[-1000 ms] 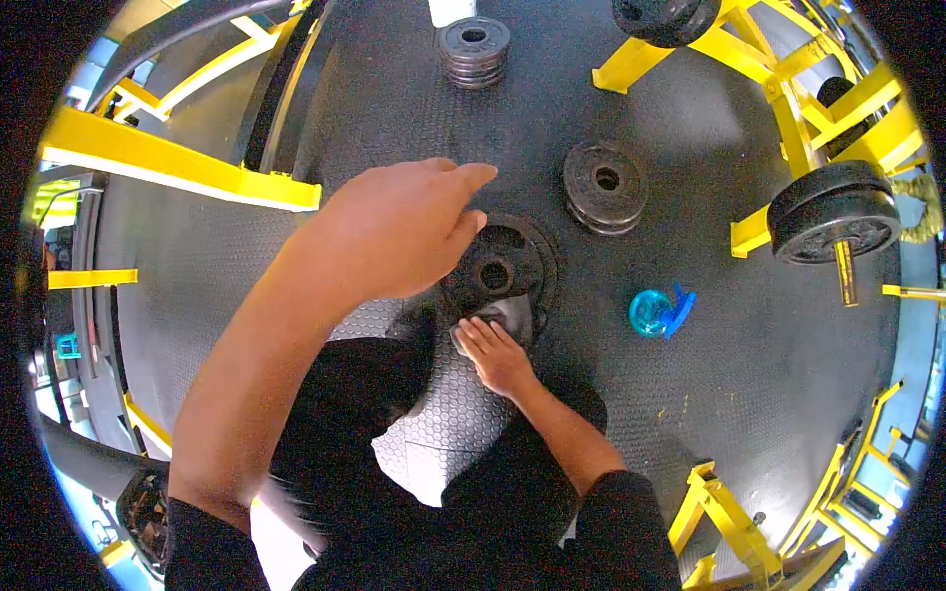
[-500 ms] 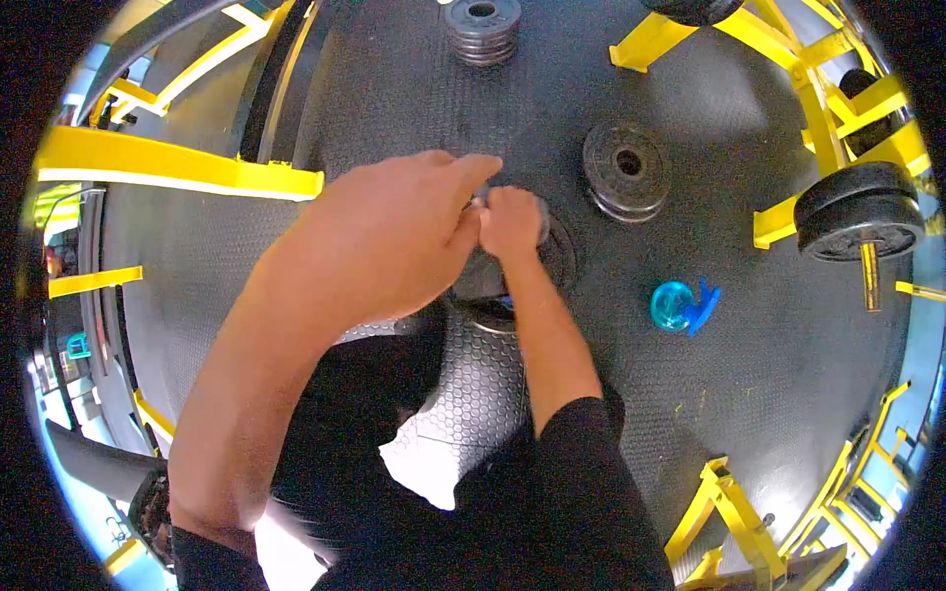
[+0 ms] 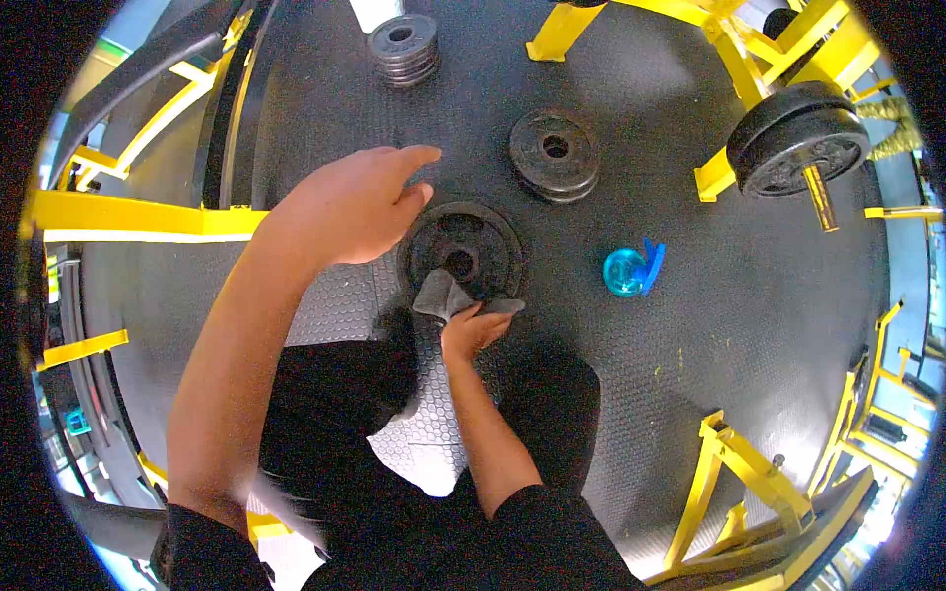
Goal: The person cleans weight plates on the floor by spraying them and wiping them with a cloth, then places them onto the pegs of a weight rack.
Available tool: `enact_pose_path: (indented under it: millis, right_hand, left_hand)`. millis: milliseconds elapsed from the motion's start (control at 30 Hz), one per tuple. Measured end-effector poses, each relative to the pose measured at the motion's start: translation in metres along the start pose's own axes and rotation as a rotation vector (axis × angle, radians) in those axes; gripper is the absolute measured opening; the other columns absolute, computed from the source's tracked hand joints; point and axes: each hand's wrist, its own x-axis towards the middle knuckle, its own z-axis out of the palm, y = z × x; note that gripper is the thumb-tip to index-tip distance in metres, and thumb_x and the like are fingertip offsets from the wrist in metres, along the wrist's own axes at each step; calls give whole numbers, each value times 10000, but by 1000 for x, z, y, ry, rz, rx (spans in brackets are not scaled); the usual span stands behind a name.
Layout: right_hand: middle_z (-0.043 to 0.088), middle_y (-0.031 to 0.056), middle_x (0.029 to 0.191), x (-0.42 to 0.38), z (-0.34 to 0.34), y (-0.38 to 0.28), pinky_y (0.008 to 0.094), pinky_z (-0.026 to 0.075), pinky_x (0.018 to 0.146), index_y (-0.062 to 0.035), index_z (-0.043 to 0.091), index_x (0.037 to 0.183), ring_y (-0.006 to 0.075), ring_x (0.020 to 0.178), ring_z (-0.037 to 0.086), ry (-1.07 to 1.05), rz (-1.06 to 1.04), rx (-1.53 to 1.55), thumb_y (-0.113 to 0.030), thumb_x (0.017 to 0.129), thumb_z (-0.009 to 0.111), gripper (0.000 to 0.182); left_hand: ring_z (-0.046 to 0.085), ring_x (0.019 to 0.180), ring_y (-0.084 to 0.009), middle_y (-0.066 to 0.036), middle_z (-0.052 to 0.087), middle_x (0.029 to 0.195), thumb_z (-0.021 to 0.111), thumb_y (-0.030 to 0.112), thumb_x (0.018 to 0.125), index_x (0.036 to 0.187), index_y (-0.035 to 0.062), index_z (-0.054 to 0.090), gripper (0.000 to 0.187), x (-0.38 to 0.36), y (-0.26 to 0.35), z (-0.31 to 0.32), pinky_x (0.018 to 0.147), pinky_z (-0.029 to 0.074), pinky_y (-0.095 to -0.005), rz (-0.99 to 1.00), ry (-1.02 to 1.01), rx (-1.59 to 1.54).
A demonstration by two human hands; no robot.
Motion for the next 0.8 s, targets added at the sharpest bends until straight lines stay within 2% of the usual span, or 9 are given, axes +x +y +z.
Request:
enact_pose_path:
  millis: [67, 133, 200, 400, 467, 567, 600, 667, 800]
  right_hand:
    - [419, 317, 1394, 27, 4, -16, 539, 322, 1085, 102, 246, 1451, 466, 1279, 421, 106, 27, -49, -333, 958, 539, 720]
    - [461, 223, 1414, 74, -34, -67, 522, 337, 1078, 17, 356, 1438, 403, 1285, 444, -88, -39, -104, -372, 962, 523, 637]
    - [519, 131, 1385, 119, -16, -78, 509, 358, 1055, -66, 466, 1381, 349, 1267, 472, -274, -165, -206, -402, 962, 511, 539]
    - [615, 96, 1228, 114, 40, -142, 527, 361, 1027, -89, 629, 1169, 330, 1204, 506, -319, -698, -251, -386, 914, 550, 399]
    - [644, 85, 1151, 99, 49, -151, 529, 321, 1075, -90, 687, 1037, 321, 1209, 502, -497, -1037, -191, -347, 846, 593, 334]
    - [653, 76, 1089, 72, 34, -148, 509, 285, 1130, -97, 712, 956, 308, 1251, 482, -749, -1205, 121, -316, 786, 620, 292]
    - [653, 76, 1089, 61, 23, -147, 509, 285, 1130, -97, 712, 956, 308, 1251, 482, -747, -1208, 121, -316, 786, 620, 292]
    - [640, 53, 1142, 39, -4, -137, 495, 256, 1166, -108, 725, 925, 279, 1309, 444, -1009, -1469, -241, -299, 773, 634, 260]
    - [601, 30, 1265, 38, -34, -79, 489, 278, 1163, -123, 734, 918, 247, 1374, 390, -993, -1713, -302, -268, 779, 653, 216]
  left_hand:
    - [584, 1151, -395, -232, 627, 1214, 524, 241, 963, 1325, 31, 536, 418, 2, -11, -1, 998, 458, -473, -26, -28, -4]
    - [577, 1162, -396, -235, 622, 1224, 524, 240, 965, 1326, 24, 534, 421, 0, -21, -3, 1002, 455, -472, -70, -61, -7]
    - [571, 1171, -397, -238, 621, 1226, 520, 234, 969, 1320, 8, 535, 417, -8, -26, -8, 1011, 448, -468, -132, -50, -30]
    - [581, 1155, -398, -240, 635, 1196, 519, 234, 975, 1307, 9, 548, 401, -17, -41, -6, 1010, 448, -457, -122, 41, -8]
    - [580, 1156, -396, -236, 634, 1200, 518, 248, 980, 1304, 13, 550, 401, -13, -39, -6, 1007, 450, -455, -126, 21, 5]
    - [580, 1155, -393, -230, 633, 1206, 510, 279, 991, 1297, 19, 555, 404, -8, -32, -6, 1000, 454, -455, -130, 14, 1]
    - [581, 1153, -392, -227, 633, 1207, 503, 296, 997, 1294, 21, 558, 409, -7, -30, -8, 997, 456, -455, -145, 21, -9]
    - [609, 1120, -371, -202, 651, 1176, 481, 311, 998, 1282, 39, 568, 403, -4, -32, 0, 966, 481, -466, -131, 52, 30]
    - [625, 1116, -348, -182, 656, 1184, 441, 337, 1007, 1305, 69, 563, 419, -2, -30, 0, 955, 498, -477, -153, 17, 96]
